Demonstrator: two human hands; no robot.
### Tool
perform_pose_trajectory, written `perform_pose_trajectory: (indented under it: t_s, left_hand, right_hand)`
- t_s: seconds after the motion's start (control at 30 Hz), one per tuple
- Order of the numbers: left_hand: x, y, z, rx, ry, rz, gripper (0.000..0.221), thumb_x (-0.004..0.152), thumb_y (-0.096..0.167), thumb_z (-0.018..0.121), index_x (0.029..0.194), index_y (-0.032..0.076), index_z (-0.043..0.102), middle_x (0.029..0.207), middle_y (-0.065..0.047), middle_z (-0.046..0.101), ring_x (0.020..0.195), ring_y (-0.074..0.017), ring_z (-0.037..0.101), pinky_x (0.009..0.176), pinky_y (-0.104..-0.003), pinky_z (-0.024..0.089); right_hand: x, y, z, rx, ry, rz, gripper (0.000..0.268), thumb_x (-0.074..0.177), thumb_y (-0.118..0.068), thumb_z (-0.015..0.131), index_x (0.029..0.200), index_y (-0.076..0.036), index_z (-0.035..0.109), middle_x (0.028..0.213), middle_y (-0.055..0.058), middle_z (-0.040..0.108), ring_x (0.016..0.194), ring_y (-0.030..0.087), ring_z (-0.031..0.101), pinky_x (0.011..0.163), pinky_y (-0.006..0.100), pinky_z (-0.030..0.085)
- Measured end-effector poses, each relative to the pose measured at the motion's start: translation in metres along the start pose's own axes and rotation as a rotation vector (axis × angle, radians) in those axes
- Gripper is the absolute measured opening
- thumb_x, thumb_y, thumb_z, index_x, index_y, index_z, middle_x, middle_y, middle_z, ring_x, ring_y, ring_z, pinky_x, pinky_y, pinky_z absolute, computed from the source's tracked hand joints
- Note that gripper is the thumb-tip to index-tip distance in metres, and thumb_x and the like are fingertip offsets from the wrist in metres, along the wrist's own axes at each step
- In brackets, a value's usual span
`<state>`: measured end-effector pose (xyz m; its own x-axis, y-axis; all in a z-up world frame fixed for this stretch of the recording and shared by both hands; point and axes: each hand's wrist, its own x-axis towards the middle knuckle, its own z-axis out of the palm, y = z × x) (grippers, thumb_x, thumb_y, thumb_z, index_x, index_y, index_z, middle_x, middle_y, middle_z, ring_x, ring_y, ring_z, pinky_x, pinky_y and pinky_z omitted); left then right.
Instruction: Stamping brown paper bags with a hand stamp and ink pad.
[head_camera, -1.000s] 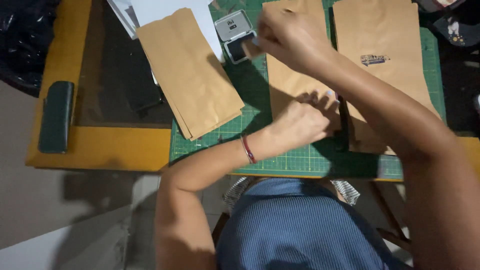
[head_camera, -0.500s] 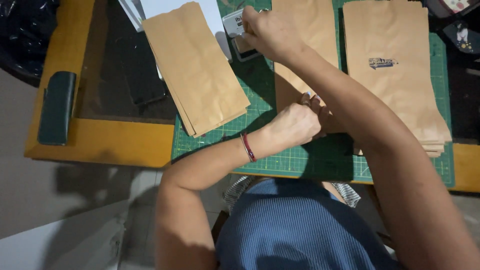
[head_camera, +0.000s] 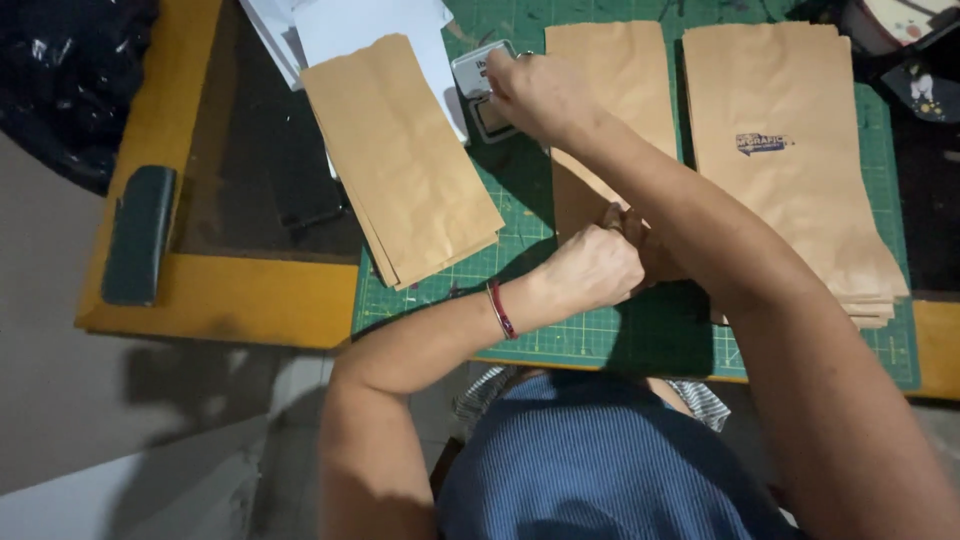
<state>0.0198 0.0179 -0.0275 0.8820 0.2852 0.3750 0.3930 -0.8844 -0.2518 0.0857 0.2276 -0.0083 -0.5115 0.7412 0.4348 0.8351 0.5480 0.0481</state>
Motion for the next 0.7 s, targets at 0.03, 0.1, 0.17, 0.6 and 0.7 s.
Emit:
perform_pose_trajectory:
  t_s: [0.03,0.1,0.17,0.6,0.7]
  left_hand:
    - [0.001,0.0,0.003,-0.013,-0.007,0.008,0.025,0.09,0.026,0.075,0.069,0.015,0.077,0.076,-0.012,0.075,0.076,-0.0341,0.074,0.049,-0.037,0.054]
    - [0.003,-0.001,0.003,-0.024,-0.011,0.01,0.027,0.091,0.026,0.076,0.065,0.017,0.076,0.063,-0.004,0.069,0.057,-0.0226,0.068,0.047,-0.036,0.051]
    - [0.004,-0.001,-0.003,-0.02,-0.088,0.042,0.039,0.095,0.04,0.08,0.062,0.022,0.069,0.057,0.003,0.063,0.05,-0.0162,0.063,0.045,-0.035,0.048]
    - [-0.001,0.021,0.013,-0.045,0.063,-0.01,0.04,0.089,0.007,0.07,0.055,0.021,0.056,0.051,0.004,0.048,0.041,-0.0131,0.045,0.039,-0.036,0.038]
    - [-0.004,0.027,0.008,0.071,0.006,-0.034,0.035,0.091,0.0,0.07,0.062,0.018,0.064,0.057,0.001,0.055,0.048,-0.0141,0.051,0.046,-0.034,0.042]
  right_hand:
    - [0.002,0.0,-0.006,-0.012,-0.026,0.025,0.019,0.105,-0.026,0.067,0.108,-0.012,0.055,0.074,0.012,0.07,0.058,0.038,0.067,0.04,0.049,0.043]
    - [0.002,0.002,-0.007,-0.025,-0.053,0.045,0.021,0.104,-0.028,0.066,0.108,-0.011,0.054,0.072,0.012,0.07,0.056,0.039,0.066,0.04,0.05,0.041]
    - [-0.001,0.003,0.002,0.079,-0.029,0.056,0.022,0.102,-0.021,0.067,0.11,-0.009,0.051,0.079,0.019,0.072,0.064,0.047,0.068,0.047,0.057,0.045]
    - [-0.002,0.0,0.001,0.079,-0.014,0.066,0.021,0.102,-0.02,0.066,0.11,-0.008,0.05,0.077,0.017,0.072,0.062,0.043,0.069,0.047,0.053,0.048]
    - [-0.001,0.0,0.002,0.119,-0.05,0.069,0.022,0.103,-0.02,0.065,0.11,-0.007,0.049,0.081,0.02,0.072,0.066,0.047,0.068,0.05,0.056,0.047]
